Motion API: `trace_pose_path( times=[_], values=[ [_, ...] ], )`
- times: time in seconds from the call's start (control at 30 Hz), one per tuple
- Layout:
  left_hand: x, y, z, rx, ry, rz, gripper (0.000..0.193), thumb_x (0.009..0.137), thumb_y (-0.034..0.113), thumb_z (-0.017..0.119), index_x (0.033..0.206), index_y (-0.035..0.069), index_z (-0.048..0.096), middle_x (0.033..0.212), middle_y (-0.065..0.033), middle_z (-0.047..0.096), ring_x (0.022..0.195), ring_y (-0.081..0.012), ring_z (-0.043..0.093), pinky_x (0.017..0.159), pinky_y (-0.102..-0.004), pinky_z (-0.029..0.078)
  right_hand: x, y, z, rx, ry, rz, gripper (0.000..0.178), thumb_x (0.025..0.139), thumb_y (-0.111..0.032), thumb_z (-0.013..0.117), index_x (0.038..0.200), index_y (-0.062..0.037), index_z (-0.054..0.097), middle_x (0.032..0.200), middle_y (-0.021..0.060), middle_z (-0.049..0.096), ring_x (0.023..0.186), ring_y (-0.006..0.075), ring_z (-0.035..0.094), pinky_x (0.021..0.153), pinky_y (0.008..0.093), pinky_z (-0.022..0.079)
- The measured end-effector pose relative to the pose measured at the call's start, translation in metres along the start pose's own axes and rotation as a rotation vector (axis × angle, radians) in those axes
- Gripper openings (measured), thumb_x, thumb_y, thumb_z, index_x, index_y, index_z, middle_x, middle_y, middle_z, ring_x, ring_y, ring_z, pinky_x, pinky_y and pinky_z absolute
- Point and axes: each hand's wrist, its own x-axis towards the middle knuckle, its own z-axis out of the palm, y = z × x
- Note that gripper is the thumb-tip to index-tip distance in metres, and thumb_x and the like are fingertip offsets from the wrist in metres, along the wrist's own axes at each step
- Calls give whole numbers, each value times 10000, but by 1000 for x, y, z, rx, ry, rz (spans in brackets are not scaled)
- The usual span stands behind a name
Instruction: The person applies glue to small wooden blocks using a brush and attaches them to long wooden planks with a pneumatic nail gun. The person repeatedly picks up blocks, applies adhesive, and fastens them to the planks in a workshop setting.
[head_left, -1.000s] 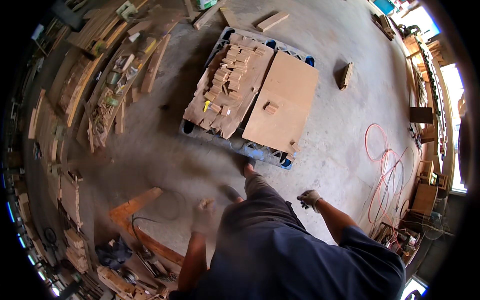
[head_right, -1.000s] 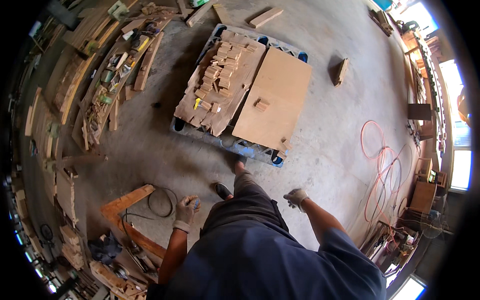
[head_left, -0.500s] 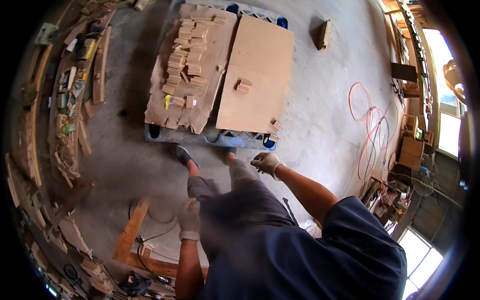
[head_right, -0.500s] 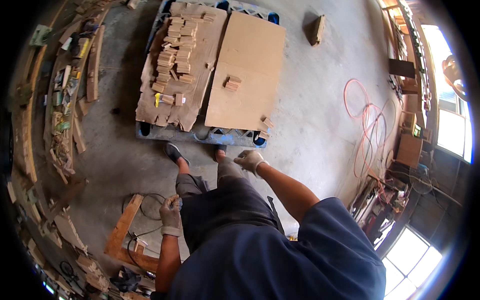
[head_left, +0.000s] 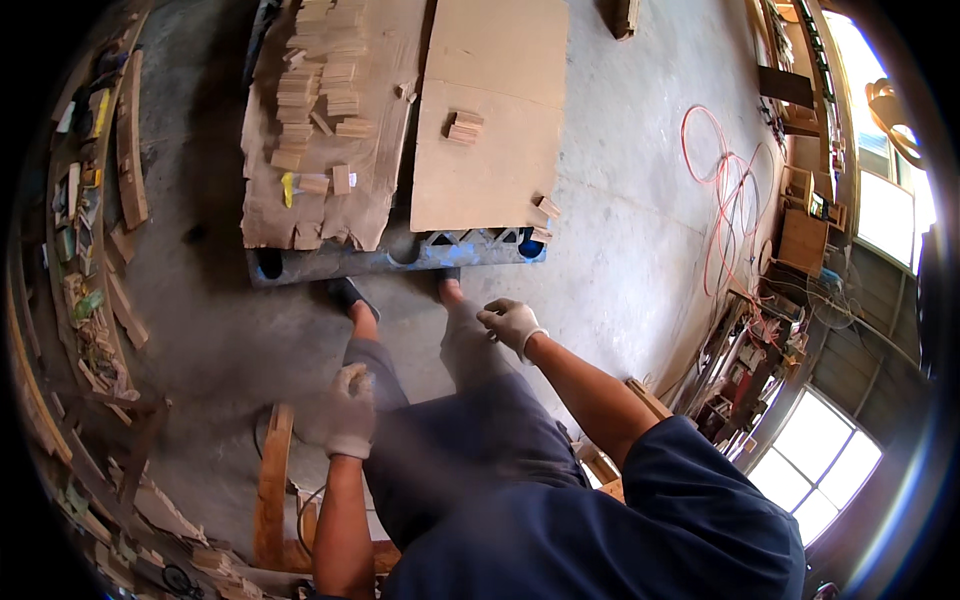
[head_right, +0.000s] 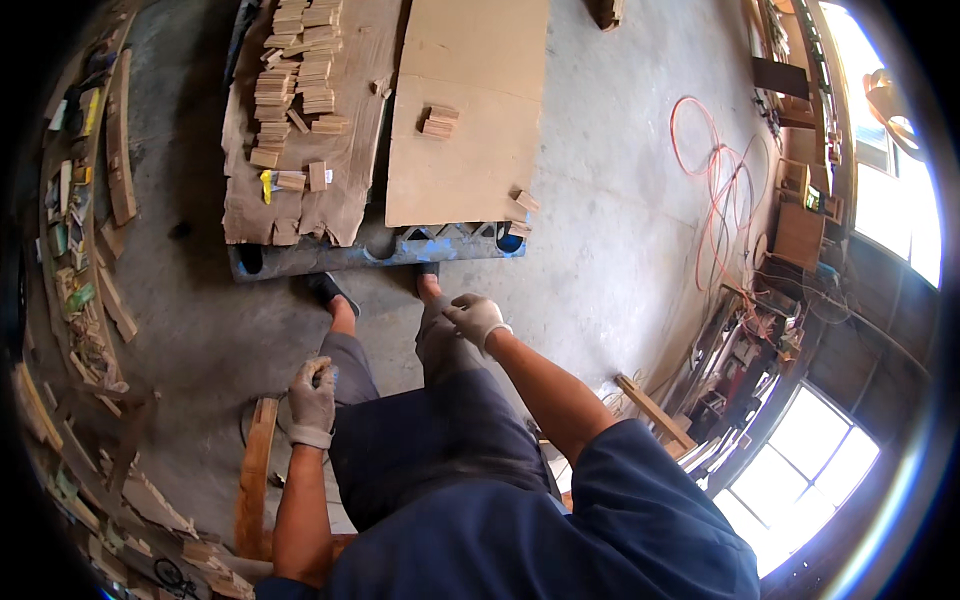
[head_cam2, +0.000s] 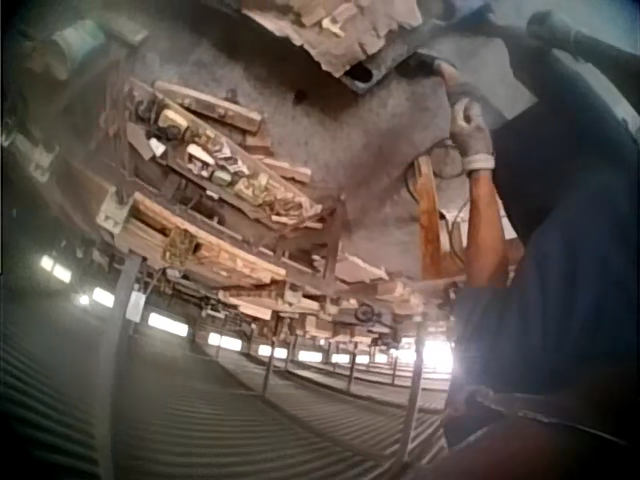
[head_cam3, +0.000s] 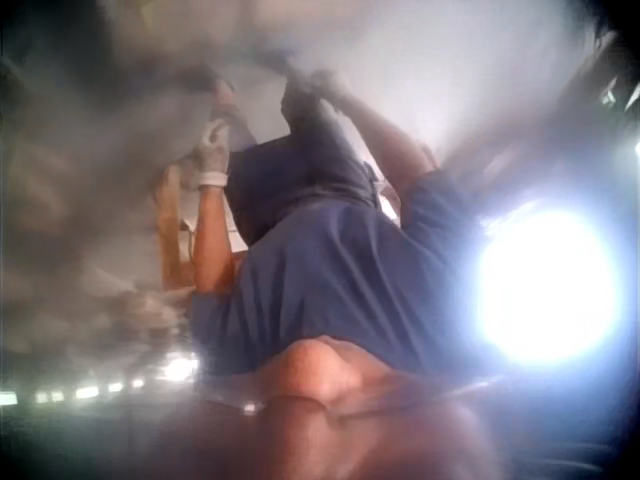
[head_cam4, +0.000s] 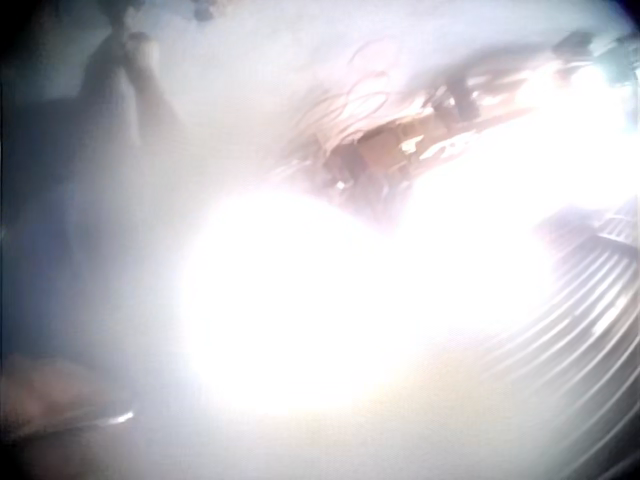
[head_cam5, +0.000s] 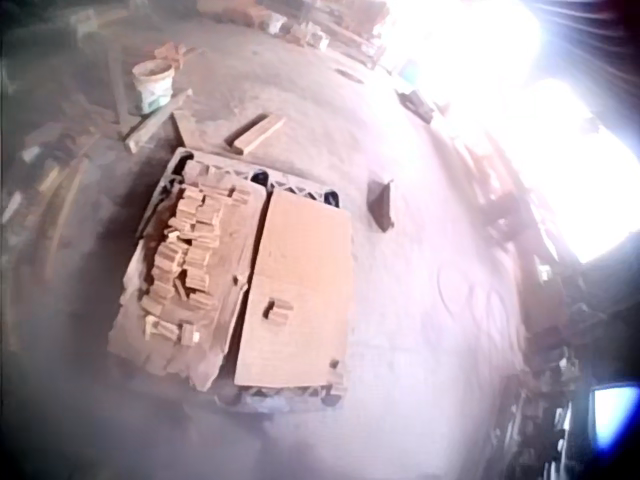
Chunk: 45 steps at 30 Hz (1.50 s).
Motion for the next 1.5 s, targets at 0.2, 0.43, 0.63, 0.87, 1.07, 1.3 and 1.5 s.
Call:
trace_pose_path(
  times=[0.2,0.43,0.63,0.87,1.07,1.3,1.5],
  values=[
    [16,12,2,461,-19,-151,353,956,149,723,1285,28,681,1277,-208,698,1210,-406,639,1053,-457,503,67,39,-43,288,141,184,389,1019,-277,727,1267,21,691,949,108,738,746,204,724,665,350,610],
    [27,-49,44,568,108,-20,409,1000,215,674,1362,32,624,1351,-249,633,1282,-449,576,1073,-525,474,190,94,-93,570,355,331,530,1057,-353,682,1433,-2,553,1179,209,726,900,332,777,740,430,663],
    [55,-38,41,606,116,121,399,961,146,675,1326,-1,612,1358,-266,605,1275,-458,563,1109,-543,442,305,115,-124,671,497,400,724,1021,-415,719,1532,-15,398,1282,250,677,1011,413,766,750,486,677],
    [68,-8,51,616,68,54,402,950,130,631,1309,-53,621,1369,-270,598,1305,-456,552,1132,-531,420,418,154,-137,764,653,491,543,1016,-483,711,1356,-77,589,1316,213,690,1076,448,734,842,543,629],
    [81,-11,46,639,33,157,449,956,203,620,1323,-56,612,1376,-269,587,1292,-461,554,1117,-538,427,435,187,-135,461,877,461,444,879,-293,793,1239,-86,636,1215,191,730,1198,360,686,980,490,554],
    [83,-24,42,664,55,166,488,966,278,667,1372,13,610,1387,-247,587,1314,-444,555,1120,-537,447,373,109,-180,-565,977,-291,591,859,-68,673,1440,-94,563,1304,228,655,1184,460,628,999,527,539],
    [81,-22,34,701,55,235,492,1014,367,689,1395,58,636,1405,-245,598,1317,-453,569,1108,-539,473,381,55,-177,-403,732,30,426,774,-213,818,1167,-86,710,1162,189,745,1082,387,711,961,465,573]
  ],
)
